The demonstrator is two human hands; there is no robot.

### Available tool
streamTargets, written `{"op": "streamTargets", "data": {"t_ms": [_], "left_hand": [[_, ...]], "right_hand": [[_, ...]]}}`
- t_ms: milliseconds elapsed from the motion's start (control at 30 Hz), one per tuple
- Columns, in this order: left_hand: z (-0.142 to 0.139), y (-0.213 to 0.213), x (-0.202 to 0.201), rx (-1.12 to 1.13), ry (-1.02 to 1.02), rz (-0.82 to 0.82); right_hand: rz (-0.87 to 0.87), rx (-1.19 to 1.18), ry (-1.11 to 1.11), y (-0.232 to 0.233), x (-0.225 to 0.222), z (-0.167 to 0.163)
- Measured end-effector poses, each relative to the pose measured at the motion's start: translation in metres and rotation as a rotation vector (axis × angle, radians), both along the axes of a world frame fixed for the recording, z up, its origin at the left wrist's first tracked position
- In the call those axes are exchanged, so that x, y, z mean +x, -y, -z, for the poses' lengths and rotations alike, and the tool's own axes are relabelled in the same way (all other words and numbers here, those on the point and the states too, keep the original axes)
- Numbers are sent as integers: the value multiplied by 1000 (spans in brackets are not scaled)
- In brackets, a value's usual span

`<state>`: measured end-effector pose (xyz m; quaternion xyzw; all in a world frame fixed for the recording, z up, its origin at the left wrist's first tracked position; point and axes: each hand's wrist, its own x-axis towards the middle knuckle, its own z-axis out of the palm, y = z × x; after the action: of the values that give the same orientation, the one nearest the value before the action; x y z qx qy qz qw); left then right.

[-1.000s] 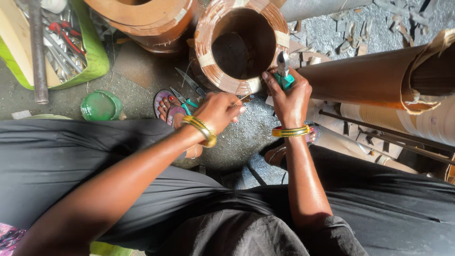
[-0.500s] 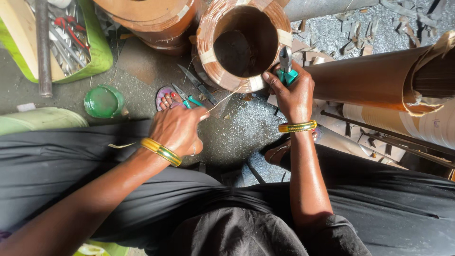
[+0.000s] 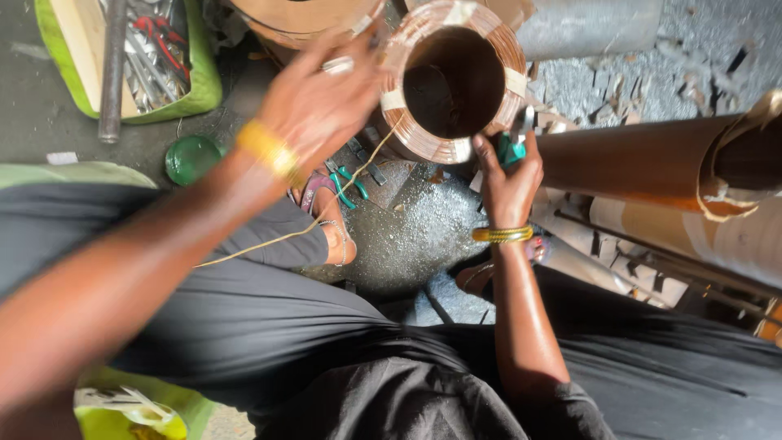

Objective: The person sits on the floor and uses pliers and a knife to cut and thread a thin wire through a cylindrical object. They repeatedly pull the wire through the cylinder and trim excess wire, working on multiple similar cylinders.

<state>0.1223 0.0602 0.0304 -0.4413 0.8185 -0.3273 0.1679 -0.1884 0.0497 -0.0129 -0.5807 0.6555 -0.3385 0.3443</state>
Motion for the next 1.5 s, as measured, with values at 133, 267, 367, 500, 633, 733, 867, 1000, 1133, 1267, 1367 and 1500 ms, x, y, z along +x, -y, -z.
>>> {"op": "streamTargets", "data": {"t_ms": [133, 267, 367, 500, 633, 733, 867, 1000, 1133, 1267, 1367, 1500], "left_hand": [[40, 83, -18, 49, -511, 698], [59, 95, -15, 411, -263, 677], [59, 72, -35, 295, -331, 643], [66, 23, -81, 443, -526, 217], [65, 12, -97, 389, -852, 60], [50, 6, -94, 149, -1000, 35], [21, -10, -84, 119, -1106, -226], [2, -16, -81, 323, -1343, -389], [4, -14, -97, 452, -1289, -285], [19, -19, -120, 337, -1236, -96], [22, -16, -116, 383, -1188, -68], [13, 7, -82, 447, -1081, -29]], "right_hand": [[33, -274, 17, -21, 17, 23], [66, -118, 321, -25, 14, 25], [53, -162, 181, -2, -3, 20], [10, -147, 245, 38, -23, 17], [40, -90, 189, 35, -24, 11], [45, -49, 30, 10, -16, -4], [-45, 51, -33, -28, 3, -23], [-113, 326, 338, -50, 16, -21], [-161, 308, 396, -51, 9, -12], [-250, 387, 279, -47, 0, -8], [-337, 473, 437, -46, -5, -10], [-374, 482, 322, -39, -26, -22]]}}
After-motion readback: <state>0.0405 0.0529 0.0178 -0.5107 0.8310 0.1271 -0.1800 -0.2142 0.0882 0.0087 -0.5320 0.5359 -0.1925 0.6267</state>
